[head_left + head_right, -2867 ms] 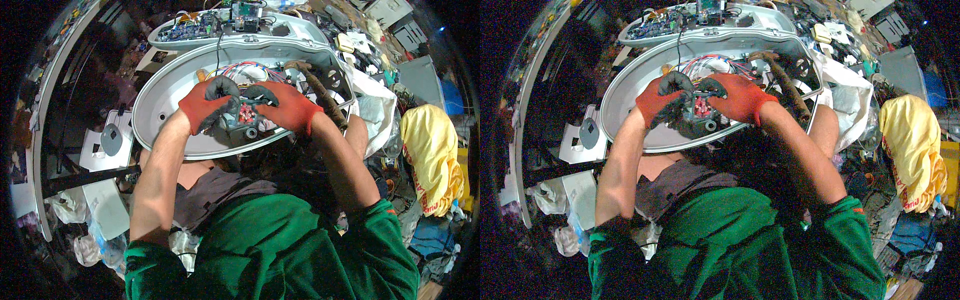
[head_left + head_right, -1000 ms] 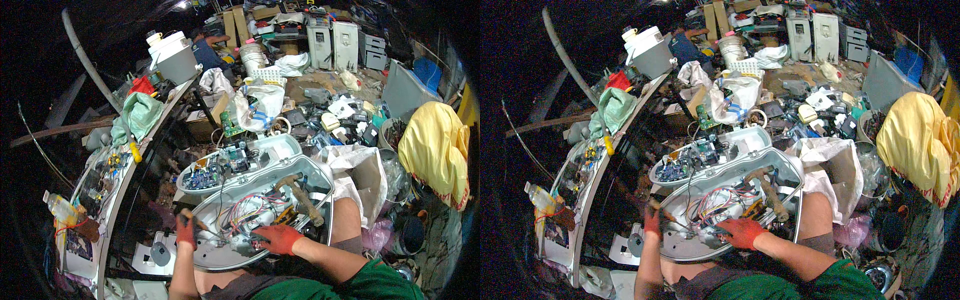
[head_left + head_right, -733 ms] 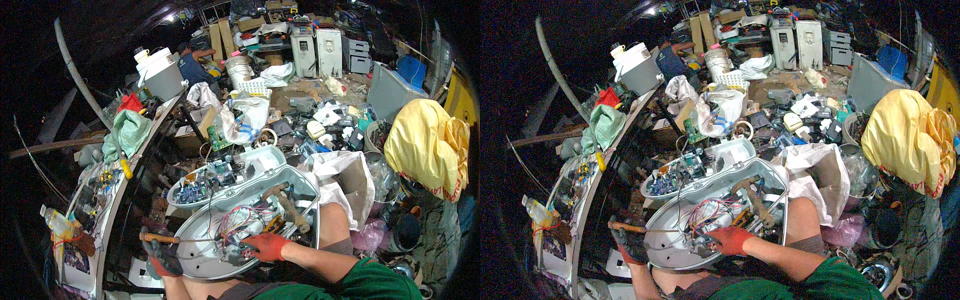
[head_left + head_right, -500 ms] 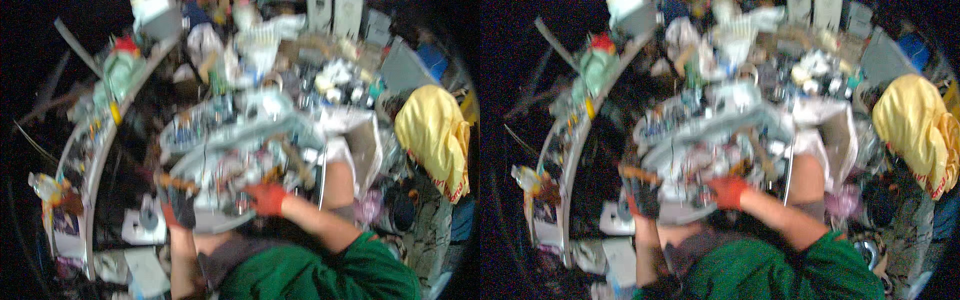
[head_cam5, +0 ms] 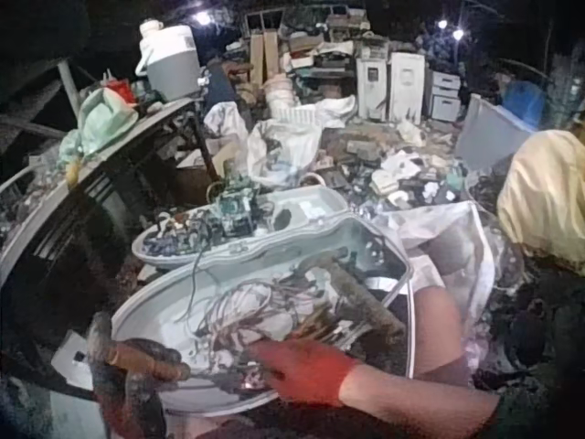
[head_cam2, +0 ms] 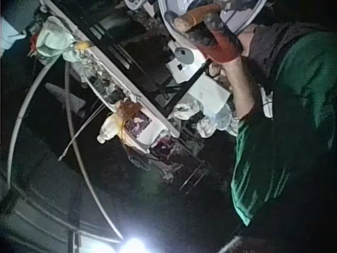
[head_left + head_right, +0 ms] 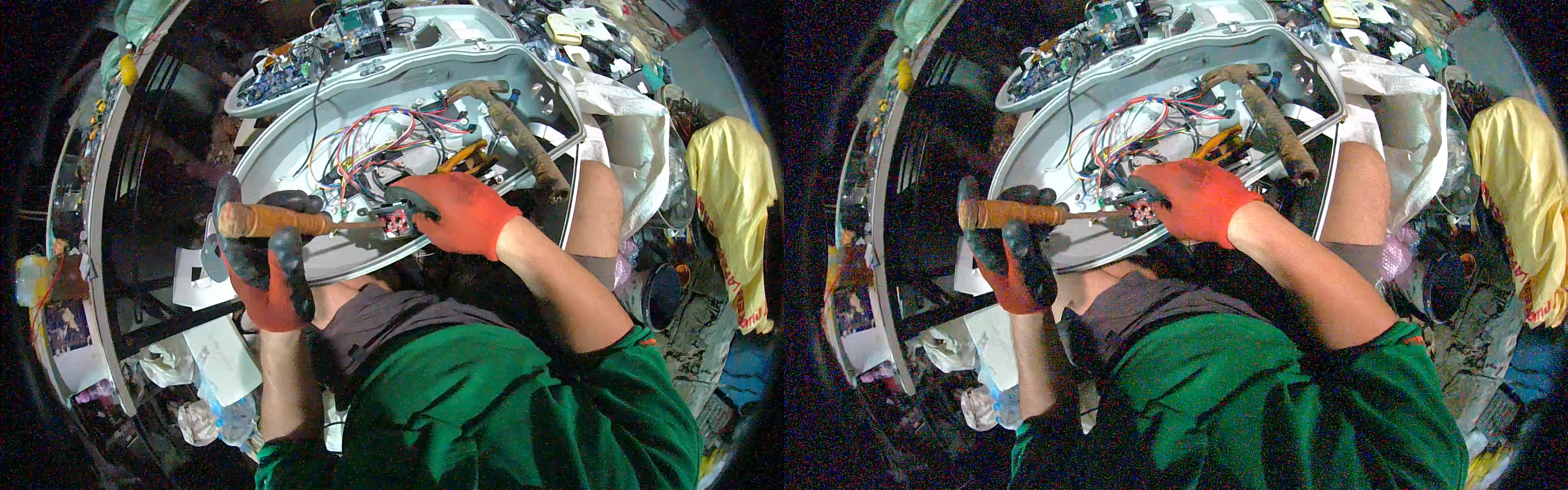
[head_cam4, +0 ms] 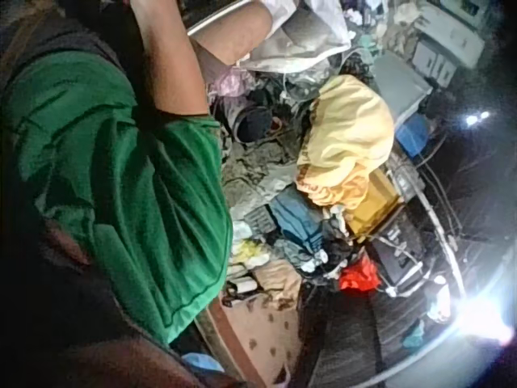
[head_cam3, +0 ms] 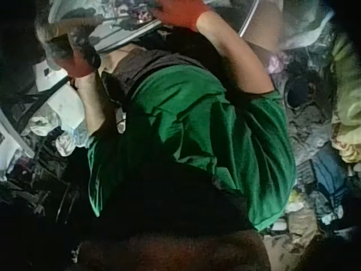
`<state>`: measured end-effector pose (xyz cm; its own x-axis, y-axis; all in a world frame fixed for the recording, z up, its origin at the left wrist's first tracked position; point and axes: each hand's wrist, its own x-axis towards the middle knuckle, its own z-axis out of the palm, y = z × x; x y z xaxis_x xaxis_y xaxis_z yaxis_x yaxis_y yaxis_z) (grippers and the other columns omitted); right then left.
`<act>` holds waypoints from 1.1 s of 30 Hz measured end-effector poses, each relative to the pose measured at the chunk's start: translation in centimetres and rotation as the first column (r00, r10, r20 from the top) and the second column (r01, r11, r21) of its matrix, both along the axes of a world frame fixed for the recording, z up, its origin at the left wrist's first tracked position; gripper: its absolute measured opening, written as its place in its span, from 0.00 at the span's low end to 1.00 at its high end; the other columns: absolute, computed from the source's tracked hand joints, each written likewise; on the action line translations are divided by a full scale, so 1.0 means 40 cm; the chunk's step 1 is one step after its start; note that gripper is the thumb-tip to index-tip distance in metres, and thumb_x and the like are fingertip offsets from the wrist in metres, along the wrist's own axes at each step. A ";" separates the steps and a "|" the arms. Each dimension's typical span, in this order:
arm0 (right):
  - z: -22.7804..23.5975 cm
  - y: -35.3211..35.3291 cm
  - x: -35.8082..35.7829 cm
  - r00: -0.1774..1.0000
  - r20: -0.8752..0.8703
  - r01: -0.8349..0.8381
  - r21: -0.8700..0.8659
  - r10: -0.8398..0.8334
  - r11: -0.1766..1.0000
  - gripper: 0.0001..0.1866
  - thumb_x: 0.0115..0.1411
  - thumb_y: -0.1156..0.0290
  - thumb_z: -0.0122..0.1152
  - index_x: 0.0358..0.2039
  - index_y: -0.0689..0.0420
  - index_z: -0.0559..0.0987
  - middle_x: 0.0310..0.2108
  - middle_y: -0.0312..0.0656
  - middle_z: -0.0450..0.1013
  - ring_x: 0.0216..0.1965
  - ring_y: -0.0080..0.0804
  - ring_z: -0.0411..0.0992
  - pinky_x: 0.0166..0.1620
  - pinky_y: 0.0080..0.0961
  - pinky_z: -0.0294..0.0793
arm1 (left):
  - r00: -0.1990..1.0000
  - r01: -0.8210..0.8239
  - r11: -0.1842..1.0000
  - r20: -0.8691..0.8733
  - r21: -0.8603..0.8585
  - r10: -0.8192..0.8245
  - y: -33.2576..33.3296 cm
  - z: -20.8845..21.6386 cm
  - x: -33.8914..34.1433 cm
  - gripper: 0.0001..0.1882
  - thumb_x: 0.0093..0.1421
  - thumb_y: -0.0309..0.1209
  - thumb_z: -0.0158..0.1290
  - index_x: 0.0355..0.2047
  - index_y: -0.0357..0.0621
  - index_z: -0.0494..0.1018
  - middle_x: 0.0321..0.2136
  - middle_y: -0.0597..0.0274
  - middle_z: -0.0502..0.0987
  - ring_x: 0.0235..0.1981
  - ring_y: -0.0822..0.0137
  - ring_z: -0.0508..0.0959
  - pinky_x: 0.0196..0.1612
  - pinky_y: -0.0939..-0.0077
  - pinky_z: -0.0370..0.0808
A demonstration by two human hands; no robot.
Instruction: The person uses a hammer and a screwdriver to detach a red circuit board from its mounting bracket, then uses pliers to manipulate wires and components within a large white plastic housing.
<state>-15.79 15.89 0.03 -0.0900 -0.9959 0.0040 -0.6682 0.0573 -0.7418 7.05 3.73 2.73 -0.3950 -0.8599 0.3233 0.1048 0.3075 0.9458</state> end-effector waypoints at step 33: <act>-0.033 -0.004 -0.005 0.998 -0.035 -0.063 -0.072 0.061 0.995 0.24 0.52 0.70 0.58 0.52 0.56 0.71 0.44 0.52 0.73 0.45 0.51 0.72 0.48 0.41 0.73 | 0.909 0.250 0.968 0.349 -0.017 -0.229 0.025 -0.089 -0.001 0.33 0.52 0.20 0.58 0.56 0.25 0.57 0.47 0.39 0.72 0.51 0.52 0.73 0.54 0.57 0.69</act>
<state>-15.99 15.73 -1.29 -0.0265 -0.9965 0.0790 -0.6929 -0.0387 -0.7200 7.01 4.74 -0.84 -0.6817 -0.7092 0.1797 -0.1434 0.3704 0.9178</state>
